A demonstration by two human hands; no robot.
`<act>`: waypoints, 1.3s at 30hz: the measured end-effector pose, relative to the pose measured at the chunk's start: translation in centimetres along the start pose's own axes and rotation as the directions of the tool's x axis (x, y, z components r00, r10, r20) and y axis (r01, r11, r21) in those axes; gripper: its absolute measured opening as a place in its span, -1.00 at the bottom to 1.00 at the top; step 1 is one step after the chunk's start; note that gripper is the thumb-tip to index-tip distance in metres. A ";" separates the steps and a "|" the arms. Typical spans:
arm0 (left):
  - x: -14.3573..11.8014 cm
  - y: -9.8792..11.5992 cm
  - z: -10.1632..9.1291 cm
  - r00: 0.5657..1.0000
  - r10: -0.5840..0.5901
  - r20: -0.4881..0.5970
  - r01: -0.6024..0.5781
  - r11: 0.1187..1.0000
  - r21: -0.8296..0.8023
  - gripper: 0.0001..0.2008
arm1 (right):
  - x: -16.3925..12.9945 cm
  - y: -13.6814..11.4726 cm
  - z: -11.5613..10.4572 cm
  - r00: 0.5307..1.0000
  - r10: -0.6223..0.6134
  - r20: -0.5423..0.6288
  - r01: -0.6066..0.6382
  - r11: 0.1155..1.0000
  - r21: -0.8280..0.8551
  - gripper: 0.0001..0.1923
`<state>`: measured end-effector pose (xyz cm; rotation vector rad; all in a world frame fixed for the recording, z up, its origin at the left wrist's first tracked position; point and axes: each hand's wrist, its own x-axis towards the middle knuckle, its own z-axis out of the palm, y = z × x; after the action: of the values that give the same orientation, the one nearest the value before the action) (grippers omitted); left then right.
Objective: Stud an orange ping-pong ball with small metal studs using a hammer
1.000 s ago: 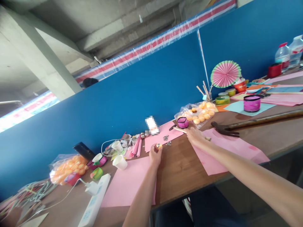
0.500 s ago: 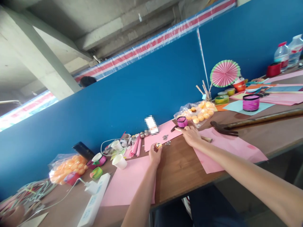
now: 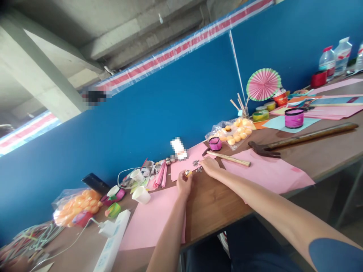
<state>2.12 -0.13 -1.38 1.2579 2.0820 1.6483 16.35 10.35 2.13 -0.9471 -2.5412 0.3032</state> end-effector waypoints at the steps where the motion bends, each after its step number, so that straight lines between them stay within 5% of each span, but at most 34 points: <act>1: 0.0 0.0 0.0 1.000 0.001 -0.001 -0.001 1.000 -0.001 -0.63 | -0.1 0.1 0.1 1.000 0.003 -0.009 -0.003 1.000 -0.002 -0.69; 39: -0.5 0.6 0.0 0.993 0.108 0.047 -0.112 0.989 0.095 -0.67 | -1.2 -0.6 0.5 0.990 0.025 -0.139 -0.033 0.998 -0.059 -0.72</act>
<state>2.71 -0.52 -1.05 1.4495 2.1271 1.5667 16.61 9.07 1.50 -0.9931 -2.4249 0.1625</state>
